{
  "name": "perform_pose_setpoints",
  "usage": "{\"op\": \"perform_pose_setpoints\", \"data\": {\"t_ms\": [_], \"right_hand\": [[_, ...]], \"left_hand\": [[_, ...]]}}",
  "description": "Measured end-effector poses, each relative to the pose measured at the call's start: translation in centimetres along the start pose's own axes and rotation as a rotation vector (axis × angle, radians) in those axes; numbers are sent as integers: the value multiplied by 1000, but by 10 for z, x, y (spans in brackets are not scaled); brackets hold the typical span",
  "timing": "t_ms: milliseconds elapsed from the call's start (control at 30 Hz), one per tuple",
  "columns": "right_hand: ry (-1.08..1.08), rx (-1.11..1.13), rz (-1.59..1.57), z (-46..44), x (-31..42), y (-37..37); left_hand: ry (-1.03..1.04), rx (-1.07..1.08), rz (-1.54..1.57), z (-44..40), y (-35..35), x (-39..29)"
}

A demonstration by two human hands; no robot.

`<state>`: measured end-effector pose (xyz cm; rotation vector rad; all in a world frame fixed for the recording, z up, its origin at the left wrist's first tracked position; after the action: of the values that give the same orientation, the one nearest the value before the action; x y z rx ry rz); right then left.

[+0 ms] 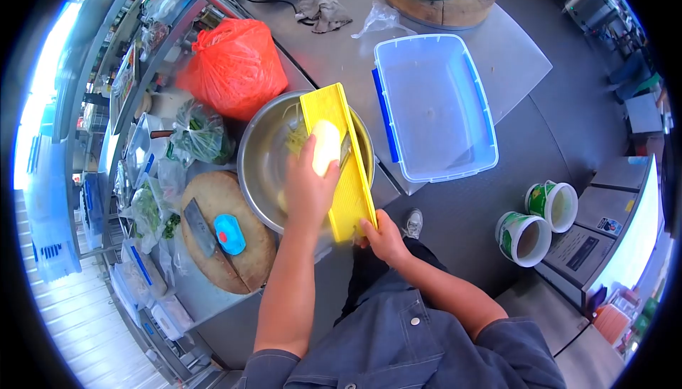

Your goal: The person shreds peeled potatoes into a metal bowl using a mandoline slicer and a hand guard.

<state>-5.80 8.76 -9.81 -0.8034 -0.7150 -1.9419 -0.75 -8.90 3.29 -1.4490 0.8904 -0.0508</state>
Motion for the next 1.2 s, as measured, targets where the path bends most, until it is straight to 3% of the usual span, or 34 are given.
{"op": "perform_pose_setpoints", "data": {"t_ms": [133,167,300,367,467,533,600,700,800,867,1000,1100,1200], "right_hand": [[83,60,-88,1,7,-3],[96,97,-106,0,7,-5],[80,89,-75,3,8,-4],[69,78,-96,-1,11,-4],[83,64,-114,4,8,-4],[82,61,-119,0,12,-7],[110,87,-58,0,11,-10],[33,118,-47,1,1,-7],[33,117,-42,2,4,-5],[71,103,-51,8,0,-2],[23,69,-37,-3,2,-9],[-10,75,-9,-5,-2,-9],[-14,94,2,-6,-5,-2]], "left_hand": [[158,76,15,94,-2,-10],[82,128,58,109,-8,-23],[105,-5,-33,63,11,-7],[-14,11,-52,10,15,-6],[10,109,-20,-4,4,-10],[21,160,-17,48,0,-19],[180,88,18,99,-2,-30],[130,68,-40,76,13,-12],[-13,42,-104,-6,15,-10],[73,35,-58,-24,10,-6],[158,129,36,84,-7,-32],[58,226,-7,85,-11,-34],[-27,106,-172,0,10,-10]]}}
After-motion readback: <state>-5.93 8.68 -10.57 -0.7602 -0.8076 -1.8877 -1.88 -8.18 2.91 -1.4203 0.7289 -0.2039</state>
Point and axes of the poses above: each hand's wrist, its own z-axis away from the middle knuckle, its own y-axis out of the palm, x = y × z, the point moved 2 cm from there along -z, towards the middle knuckle, and after that the axes turned 11 degrees about y, right-handed, at the moved point
